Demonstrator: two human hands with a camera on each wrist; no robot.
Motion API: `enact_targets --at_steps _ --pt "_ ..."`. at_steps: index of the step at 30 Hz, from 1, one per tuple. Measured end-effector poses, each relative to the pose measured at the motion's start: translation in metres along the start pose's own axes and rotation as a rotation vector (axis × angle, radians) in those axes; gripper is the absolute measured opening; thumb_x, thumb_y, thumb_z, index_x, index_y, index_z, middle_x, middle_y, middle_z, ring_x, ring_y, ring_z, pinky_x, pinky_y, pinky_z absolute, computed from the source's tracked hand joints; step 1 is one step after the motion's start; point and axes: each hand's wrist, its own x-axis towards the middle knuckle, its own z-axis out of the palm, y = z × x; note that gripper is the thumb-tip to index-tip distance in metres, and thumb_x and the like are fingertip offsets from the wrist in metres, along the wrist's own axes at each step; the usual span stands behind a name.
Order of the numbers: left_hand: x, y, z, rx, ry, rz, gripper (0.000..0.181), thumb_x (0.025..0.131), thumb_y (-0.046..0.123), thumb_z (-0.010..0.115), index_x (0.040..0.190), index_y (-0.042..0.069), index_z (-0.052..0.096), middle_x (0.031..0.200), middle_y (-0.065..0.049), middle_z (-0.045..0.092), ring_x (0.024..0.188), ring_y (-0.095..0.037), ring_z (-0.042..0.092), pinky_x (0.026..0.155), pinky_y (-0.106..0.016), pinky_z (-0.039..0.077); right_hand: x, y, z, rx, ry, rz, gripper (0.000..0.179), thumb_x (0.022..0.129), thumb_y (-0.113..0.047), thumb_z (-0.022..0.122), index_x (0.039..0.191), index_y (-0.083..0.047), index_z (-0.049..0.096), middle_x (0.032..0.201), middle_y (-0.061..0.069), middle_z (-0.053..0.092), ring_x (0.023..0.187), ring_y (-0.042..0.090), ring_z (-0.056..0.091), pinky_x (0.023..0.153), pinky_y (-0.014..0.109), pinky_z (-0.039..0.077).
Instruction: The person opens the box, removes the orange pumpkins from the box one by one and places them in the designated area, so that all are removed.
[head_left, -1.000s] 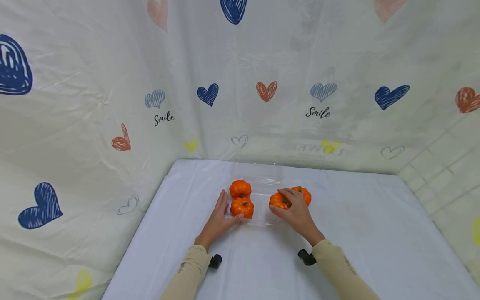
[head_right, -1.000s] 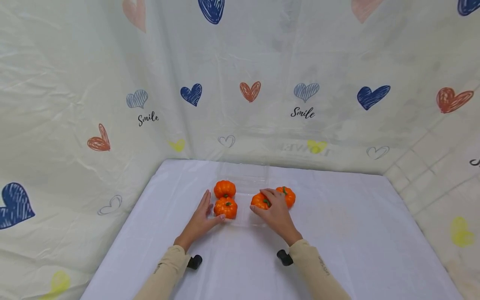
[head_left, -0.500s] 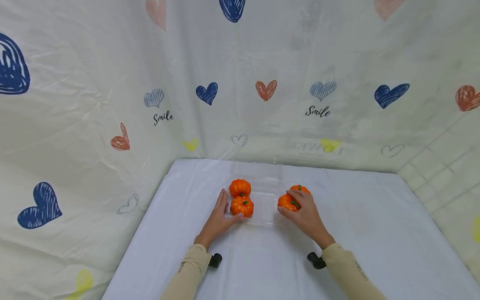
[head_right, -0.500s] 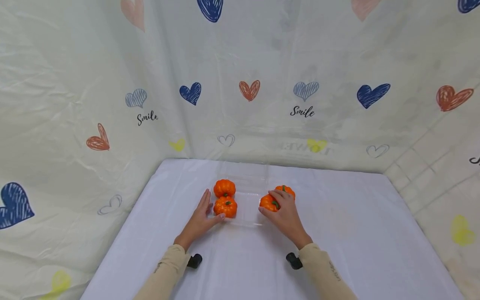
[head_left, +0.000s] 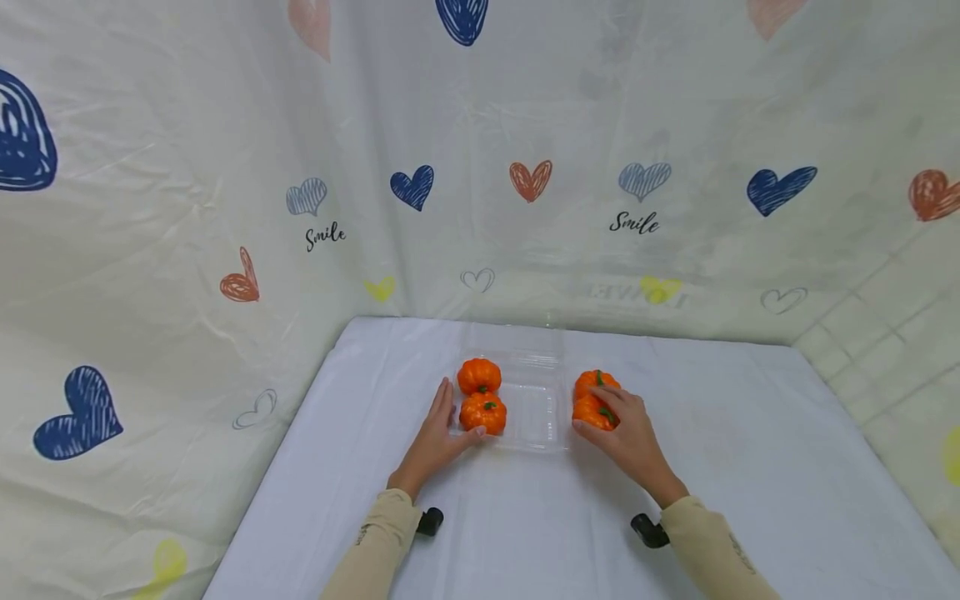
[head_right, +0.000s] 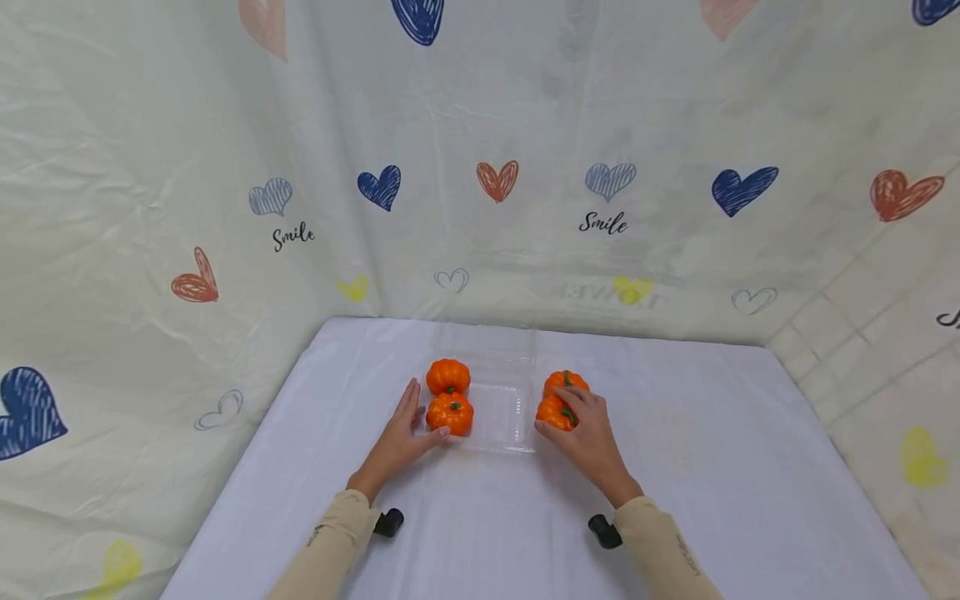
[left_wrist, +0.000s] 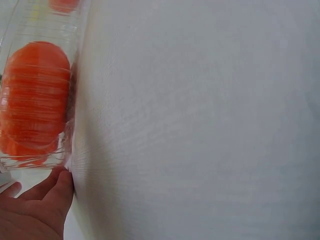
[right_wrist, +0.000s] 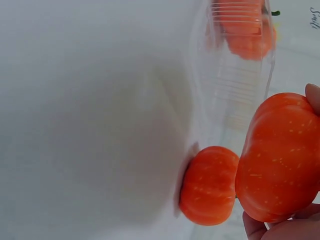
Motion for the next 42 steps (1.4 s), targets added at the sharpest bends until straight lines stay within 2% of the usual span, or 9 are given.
enact_targets --at_steps 3,7,12,16,22,30,37,42 --pt "-0.002 0.0 -0.001 -0.003 -0.001 0.0 0.119 0.093 0.06 0.079 0.172 0.006 0.009 0.18 0.001 0.0 0.159 -0.026 0.03 0.125 -0.043 0.031 -0.003 0.005 0.0 -0.004 0.004 0.004 0.062 0.094 -0.03 0.085 0.143 0.0 0.064 0.148 0.025 0.054 0.131 0.044 0.044 0.096 0.063 0.056" --pt "-0.002 0.0 -0.002 -0.005 0.004 -0.001 0.118 0.093 0.058 0.079 0.173 0.007 0.009 0.18 0.002 0.001 0.157 -0.027 0.033 0.124 -0.043 0.032 -0.006 0.011 0.002 -0.007 0.005 0.01 0.063 0.096 -0.031 0.083 0.146 0.001 0.062 0.149 0.027 0.051 0.132 0.045 0.044 0.102 0.066 0.052" --pt "-0.002 0.002 -0.002 -0.011 -0.005 0.003 0.118 0.094 0.059 0.078 0.173 0.007 0.007 0.18 0.0 0.0 0.158 -0.027 0.031 0.125 -0.044 0.031 -0.01 0.019 0.007 -0.025 0.022 -0.024 0.063 0.096 -0.028 0.083 0.144 0.005 0.061 0.147 0.032 0.052 0.131 0.049 0.045 0.105 0.071 0.047" --pt "-0.001 0.002 -0.001 -0.011 -0.006 0.014 0.118 0.094 0.059 0.078 0.172 0.006 0.007 0.18 -0.005 0.001 0.159 -0.03 0.031 0.125 -0.047 0.031 -0.013 0.025 0.011 -0.035 0.017 -0.018 0.063 0.095 -0.024 0.084 0.144 0.007 0.061 0.146 0.032 0.051 0.132 0.05 0.044 0.105 0.071 0.047" --pt "-0.002 0.001 -0.001 -0.007 -0.011 0.005 0.119 0.093 0.061 0.078 0.173 0.008 0.006 0.18 -0.001 -0.001 0.16 -0.027 0.028 0.125 -0.043 0.03 -0.016 0.027 0.016 -0.051 -0.013 0.024 0.063 0.094 -0.02 0.084 0.144 0.009 0.059 0.146 0.032 0.045 0.135 0.05 0.04 0.108 0.07 0.047" --pt "-0.002 0.002 0.0 -0.021 -0.008 0.022 0.118 0.094 0.057 0.078 0.172 0.003 0.008 0.18 -0.007 0.001 0.16 -0.031 0.026 0.124 -0.048 0.031 -0.019 0.03 0.02 -0.051 -0.001 0.012 0.059 0.093 -0.017 0.085 0.14 0.01 0.06 0.142 0.031 0.043 0.133 0.05 0.04 0.109 0.07 0.045" --pt "-0.003 0.005 -0.001 -0.016 -0.01 -0.01 0.12 0.092 0.062 0.078 0.173 0.008 0.006 0.18 0.0 0.0 0.159 -0.027 0.03 0.125 -0.044 0.031 -0.017 0.032 0.022 -0.044 -0.017 0.041 0.06 0.093 -0.017 0.085 0.141 0.008 0.058 0.145 0.031 0.037 0.134 0.049 0.038 0.11 0.069 0.044" --pt "-0.004 0.005 -0.002 -0.017 -0.009 -0.009 0.121 0.092 0.062 0.078 0.173 0.007 0.006 0.18 -0.002 0.0 0.159 -0.028 0.03 0.125 -0.045 0.03 -0.016 0.032 0.023 -0.057 -0.03 0.041 0.062 0.092 -0.017 0.086 0.141 0.008 0.058 0.145 0.032 0.036 0.135 0.051 0.036 0.11 0.07 0.045"
